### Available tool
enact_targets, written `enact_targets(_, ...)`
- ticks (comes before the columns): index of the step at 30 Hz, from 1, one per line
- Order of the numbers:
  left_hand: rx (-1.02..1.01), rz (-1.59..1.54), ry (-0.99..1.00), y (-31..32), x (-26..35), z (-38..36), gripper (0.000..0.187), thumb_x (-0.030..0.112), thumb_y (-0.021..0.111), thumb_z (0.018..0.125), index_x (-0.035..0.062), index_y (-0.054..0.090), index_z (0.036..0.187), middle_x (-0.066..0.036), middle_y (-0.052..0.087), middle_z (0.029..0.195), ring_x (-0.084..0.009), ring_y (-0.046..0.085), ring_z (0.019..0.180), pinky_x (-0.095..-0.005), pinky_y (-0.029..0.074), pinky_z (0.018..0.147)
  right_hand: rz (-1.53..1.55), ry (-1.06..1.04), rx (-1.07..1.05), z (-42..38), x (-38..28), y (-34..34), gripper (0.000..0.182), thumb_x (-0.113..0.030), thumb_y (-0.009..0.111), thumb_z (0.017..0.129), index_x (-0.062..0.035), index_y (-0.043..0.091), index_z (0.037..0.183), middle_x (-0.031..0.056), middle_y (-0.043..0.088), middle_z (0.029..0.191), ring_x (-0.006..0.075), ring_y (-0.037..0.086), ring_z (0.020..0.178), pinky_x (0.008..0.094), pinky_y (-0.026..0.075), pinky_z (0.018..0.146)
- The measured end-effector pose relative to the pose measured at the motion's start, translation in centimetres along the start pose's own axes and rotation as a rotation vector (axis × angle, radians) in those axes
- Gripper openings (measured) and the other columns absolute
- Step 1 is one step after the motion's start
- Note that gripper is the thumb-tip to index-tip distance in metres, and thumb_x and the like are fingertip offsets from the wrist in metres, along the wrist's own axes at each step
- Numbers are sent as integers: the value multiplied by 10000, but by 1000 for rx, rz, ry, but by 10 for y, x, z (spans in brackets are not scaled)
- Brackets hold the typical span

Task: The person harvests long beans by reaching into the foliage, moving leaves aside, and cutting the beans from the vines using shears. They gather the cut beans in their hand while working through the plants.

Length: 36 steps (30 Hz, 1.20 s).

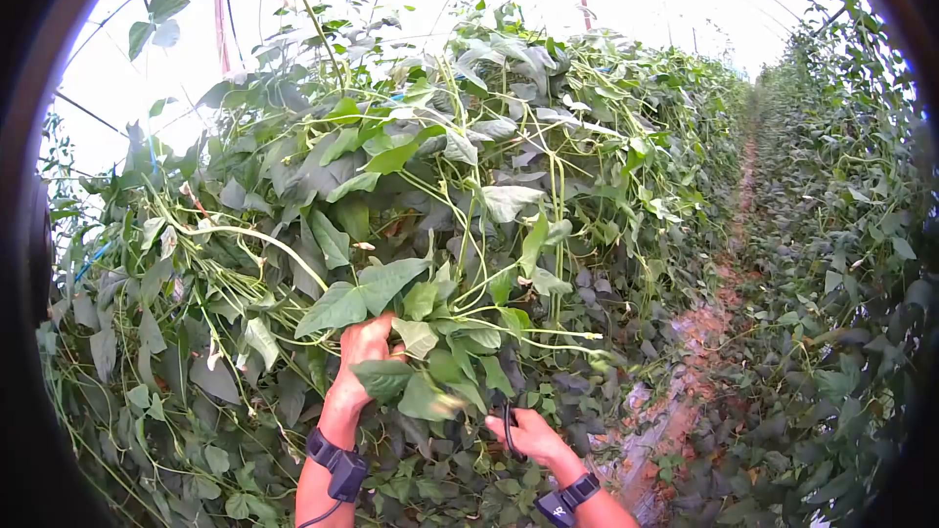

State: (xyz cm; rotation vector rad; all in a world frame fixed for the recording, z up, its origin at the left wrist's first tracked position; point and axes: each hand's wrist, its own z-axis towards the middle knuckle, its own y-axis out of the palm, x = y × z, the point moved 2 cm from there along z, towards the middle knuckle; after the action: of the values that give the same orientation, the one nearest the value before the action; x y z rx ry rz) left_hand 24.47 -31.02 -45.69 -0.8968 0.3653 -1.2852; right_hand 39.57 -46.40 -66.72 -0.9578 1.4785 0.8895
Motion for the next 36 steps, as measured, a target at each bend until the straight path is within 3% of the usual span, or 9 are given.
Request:
enact_targets(5,-36,-93,-63,0,2,3,278,50,612,635,-2,583,907,-208,597,735,-403,587,726,-454,467,629,-391,-291,251,-15,-21,-8,437,-397,692,805,-4,554,672,26,531,531,99,474,511,282,408,492)
enact_targets(6,24,-162,-1,2,-2,5,177,49,641,655,-12,559,798,-85,463,527,-146,454,454,-294,372,467,-487,-402,425,-36,-60,-3,402,-335,733,779,-4,533,670,36,530,508,93,457,470,278,401,457)
enact_targets(9,-89,-246,-138,-6,0,3,220,61,639,625,-4,612,834,-163,606,672,-311,608,630,-388,470,596,-216,-575,564,-37,-63,-1,362,-260,755,768,-7,513,677,45,550,519,78,481,466,254,412,453)
enact_targets(13,-126,-347,-182,2,-20,5,206,103,671,640,1,625,814,-127,601,629,-227,590,564,-346,459,562,53,-492,295,-40,-64,-1,328,-260,668,839,1,496,743,46,570,574,117,570,468,246,437,422)
enact_targets(17,11,-394,-160,3,-18,10,190,154,693,652,21,641,777,-139,634,672,-236,632,615,-348,475,585,-167,-219,67,-41,-77,3,420,-356,699,812,-21,505,648,40,547,554,110,536,476,261,433,475)
enact_targets(18,5,-396,-181,3,-18,10,178,156,686,646,33,649,769,-145,643,690,-262,644,642,-356,483,600,-473,-323,157,-29,-64,-2,481,-404,732,769,-12,490,629,58,492,530,121,472,497,288,407,490)
enact_targets(21,13,-313,-232,9,-20,9,176,150,679,642,40,652,776,-146,644,686,-294,641,646,-366,484,601,-519,-319,325,-39,-82,-3,542,-441,765,716,6,472,628,83,464,530,143,431,531,320,395,504)
enact_targets(29,236,-225,-137,18,-9,6,209,119,666,582,54,644,780,-145,608,629,-333,605,592,-397,472,553,-401,-458,130,-22,-115,2,614,-339,800,684,48,525,1072,129,644,901,179,609,779,308,492,721)
enact_targets(36,403,-48,56,21,7,-7,193,43,630,603,71,669,790,-110,597,652,-315,588,576,-389,454,536,-576,-440,25,-8,-141,3,615,-329,788,716,38,502,1118,159,625,976,206,602,871,365,480,762)
